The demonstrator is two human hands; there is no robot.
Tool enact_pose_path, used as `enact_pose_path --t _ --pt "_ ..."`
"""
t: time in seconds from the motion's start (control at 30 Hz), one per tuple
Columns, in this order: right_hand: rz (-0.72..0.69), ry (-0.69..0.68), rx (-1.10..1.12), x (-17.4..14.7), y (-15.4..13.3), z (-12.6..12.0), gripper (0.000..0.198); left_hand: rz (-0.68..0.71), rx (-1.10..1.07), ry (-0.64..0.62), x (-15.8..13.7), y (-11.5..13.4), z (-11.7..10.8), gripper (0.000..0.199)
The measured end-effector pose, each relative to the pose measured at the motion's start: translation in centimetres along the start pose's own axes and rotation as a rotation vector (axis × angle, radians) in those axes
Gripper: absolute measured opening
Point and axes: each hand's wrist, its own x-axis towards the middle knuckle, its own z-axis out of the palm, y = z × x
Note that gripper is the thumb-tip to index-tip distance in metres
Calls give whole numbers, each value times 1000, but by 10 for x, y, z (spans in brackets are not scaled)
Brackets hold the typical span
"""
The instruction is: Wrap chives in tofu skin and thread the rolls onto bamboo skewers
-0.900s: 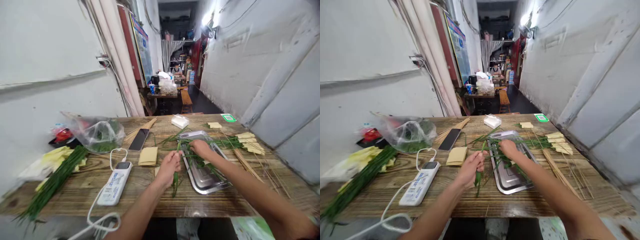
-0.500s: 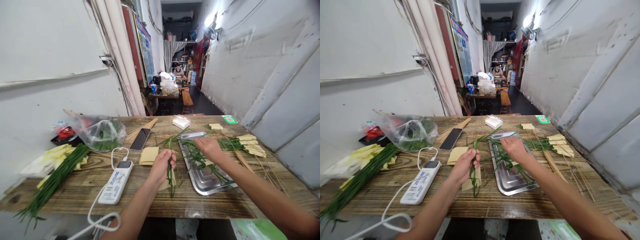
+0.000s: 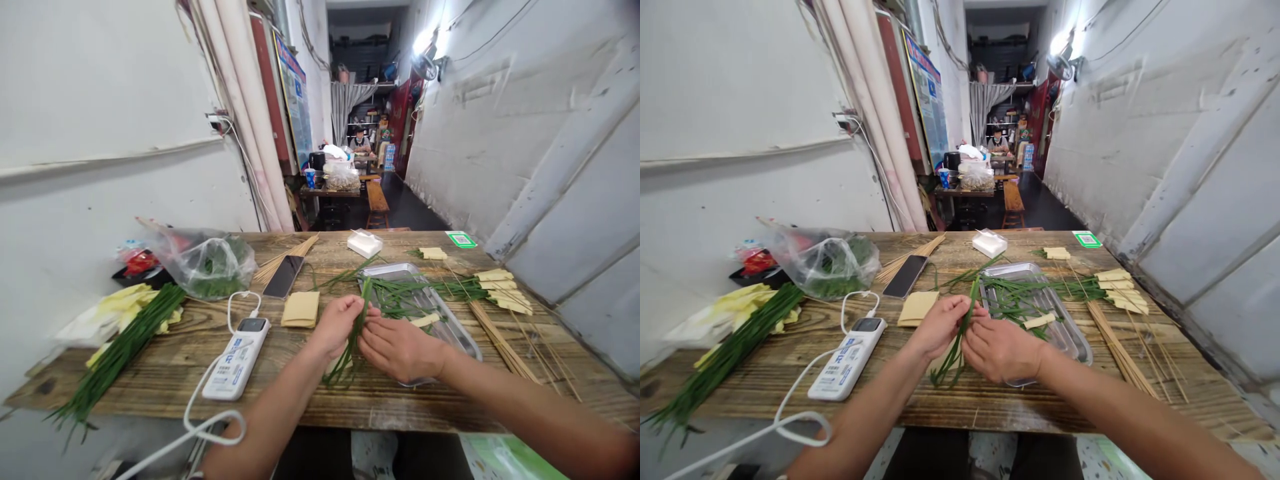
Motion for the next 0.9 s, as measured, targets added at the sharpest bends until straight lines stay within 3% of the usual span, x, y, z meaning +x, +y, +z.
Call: enact_pose_path --t 0.23,0.33,0.4,0.43,0.5,0.53,0.63,0.7,0.9 --pt "72 -37 67 1 -12 10 29 31 -4 10 -7 -8 -2 36" --pt "99 -134 174 -7 -8 14 28 15 -54 71 -5 -13 -6 36" --pt "285 -284 220 -23 8 21 28 4 -63 131 -3 -15 -11 35" --pt "470 -400 211 -34 19 25 27 0 -57 150 -2 -15 -13 35" --pt "710 -510 126 -58 46 35 29 -10 -55 146 -2 -16 -17 36" --pt "910 -665 80 -70 58 39 27 -23 -70 124 -2 -16 -19 37" --pt "1020 -779 58 -98 82 51 18 -74 -136 48 -4 -16 -18 39" --pt "1020 -796 71 -106 85 56 15 -92 -149 25 -5 -16 -16 39" --pt "1117 -740 45 -109 92 52 24 -91 -161 25 -6 -15 -16 33"
